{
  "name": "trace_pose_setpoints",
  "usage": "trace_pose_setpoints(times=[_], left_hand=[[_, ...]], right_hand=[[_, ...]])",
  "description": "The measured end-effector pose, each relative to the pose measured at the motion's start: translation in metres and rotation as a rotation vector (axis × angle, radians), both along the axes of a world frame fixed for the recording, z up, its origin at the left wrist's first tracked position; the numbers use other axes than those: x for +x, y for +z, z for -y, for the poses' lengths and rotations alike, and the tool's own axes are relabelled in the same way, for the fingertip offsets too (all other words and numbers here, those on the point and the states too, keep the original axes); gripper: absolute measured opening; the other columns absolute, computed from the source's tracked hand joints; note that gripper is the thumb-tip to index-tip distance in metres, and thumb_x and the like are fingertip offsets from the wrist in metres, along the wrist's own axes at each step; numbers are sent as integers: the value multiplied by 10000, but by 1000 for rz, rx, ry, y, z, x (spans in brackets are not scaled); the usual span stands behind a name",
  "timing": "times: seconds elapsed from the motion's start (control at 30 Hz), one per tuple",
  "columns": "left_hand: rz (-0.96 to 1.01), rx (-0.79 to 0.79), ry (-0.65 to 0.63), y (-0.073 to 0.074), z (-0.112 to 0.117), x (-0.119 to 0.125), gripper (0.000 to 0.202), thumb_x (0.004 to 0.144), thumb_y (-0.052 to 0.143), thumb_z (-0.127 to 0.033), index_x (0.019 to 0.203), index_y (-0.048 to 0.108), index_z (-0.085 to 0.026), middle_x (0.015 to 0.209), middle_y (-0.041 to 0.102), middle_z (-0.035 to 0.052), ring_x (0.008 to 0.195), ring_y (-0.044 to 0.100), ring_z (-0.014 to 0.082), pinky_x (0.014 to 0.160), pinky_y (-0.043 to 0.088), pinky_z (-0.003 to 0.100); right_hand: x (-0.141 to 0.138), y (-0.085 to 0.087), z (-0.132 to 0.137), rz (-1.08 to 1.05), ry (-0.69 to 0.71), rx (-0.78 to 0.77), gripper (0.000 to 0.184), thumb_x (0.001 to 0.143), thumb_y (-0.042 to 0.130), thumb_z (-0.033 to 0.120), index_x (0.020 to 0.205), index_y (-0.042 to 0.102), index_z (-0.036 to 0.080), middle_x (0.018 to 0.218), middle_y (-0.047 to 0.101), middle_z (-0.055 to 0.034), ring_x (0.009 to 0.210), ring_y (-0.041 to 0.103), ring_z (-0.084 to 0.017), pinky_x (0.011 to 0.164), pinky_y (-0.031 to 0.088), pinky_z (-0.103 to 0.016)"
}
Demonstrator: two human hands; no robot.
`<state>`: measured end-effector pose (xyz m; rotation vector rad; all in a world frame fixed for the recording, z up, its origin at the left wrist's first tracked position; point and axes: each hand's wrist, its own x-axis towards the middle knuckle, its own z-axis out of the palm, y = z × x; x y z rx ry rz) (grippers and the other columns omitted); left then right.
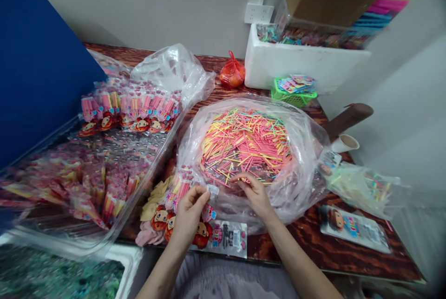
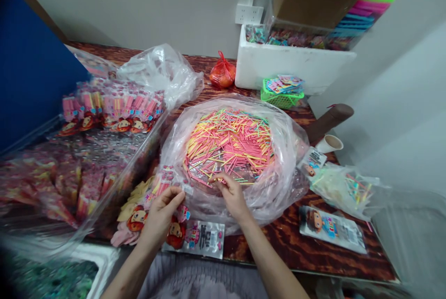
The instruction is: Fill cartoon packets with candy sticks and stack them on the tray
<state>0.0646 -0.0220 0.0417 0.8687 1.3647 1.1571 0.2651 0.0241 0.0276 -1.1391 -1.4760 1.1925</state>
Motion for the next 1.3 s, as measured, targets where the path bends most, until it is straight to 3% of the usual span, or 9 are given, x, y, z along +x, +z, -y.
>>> trace_pose_setpoints(times=[0.13, 0.3, 0.43, 0.6, 0.8, 1.0, 1.3], left_hand=[[-53, 16, 33, -7, 2, -2, 321, 804, 652, -468, 723, 607, -161, 617, 500, -42, 571, 455, 100, 544, 374, 192], [-36, 26, 69, -14, 1, -3, 274, 753, 708, -408, 872, 691, -162, 785, 643, 4, 731, 560, 143, 683, 445, 226], [-22, 24, 85, -11, 1, -6, 242, 757, 707, -393, 839, 674, -168, 732, 613, -18, 680, 539, 126, 635, 425, 207], [-145, 50, 48, -4, 3, -8, 271, 825, 619, -426, 754, 657, -167, 632, 561, -27, 608, 500, 126, 579, 394, 209], [-251, 185, 5, -8, 4, -5, 216, 848, 597, -358, 827, 731, -190, 813, 688, 22, 779, 605, 178, 732, 470, 257], [-273, 245, -35, -3, 3, -3, 201, 867, 588, -324, 811, 725, -188, 806, 675, 25, 779, 611, 173, 743, 479, 264], [-238, 271, -45, -1, 7, -4, 207, 878, 586, -321, 864, 744, -188, 834, 694, 36, 787, 629, 175, 741, 499, 273]], right_hand=[[-1, -1, 2, 1, -6, -12, 168, 907, 545, 269, 935, 709, 244, 933, 713, -38, 922, 637, -214, 840, 465, -326], [-1, -7, 1, -42, -25, -83, 137, 886, 574, 303, 929, 689, 241, 917, 711, -38, 894, 646, -216, 813, 489, -328], [-1, -11, -3, -79, -11, -148, 137, 869, 596, 335, 927, 674, 238, 913, 705, -39, 886, 652, -219, 781, 509, -327], [-6, -10, -10, -123, 1, -206, 165, 856, 617, 372, 926, 665, 230, 888, 712, -31, 832, 666, -201, 737, 516, -307], [-30, 21, -26, -432, -13, -230, 183, 833, 640, 391, 917, 623, 230, 877, 718, -43, 902, 675, -223, 838, 521, -373], [-55, 59, -40, -598, 94, -306, 261, 866, 578, 497, 954, 635, 258, 953, 711, -47, 1020, 659, -241, 877, 532, -424], [-61, 57, -13, -485, 144, -378, 202, 821, 651, 406, 856, 646, 207, 923, 732, -74, 993, 657, -258, 903, 506, -414]])
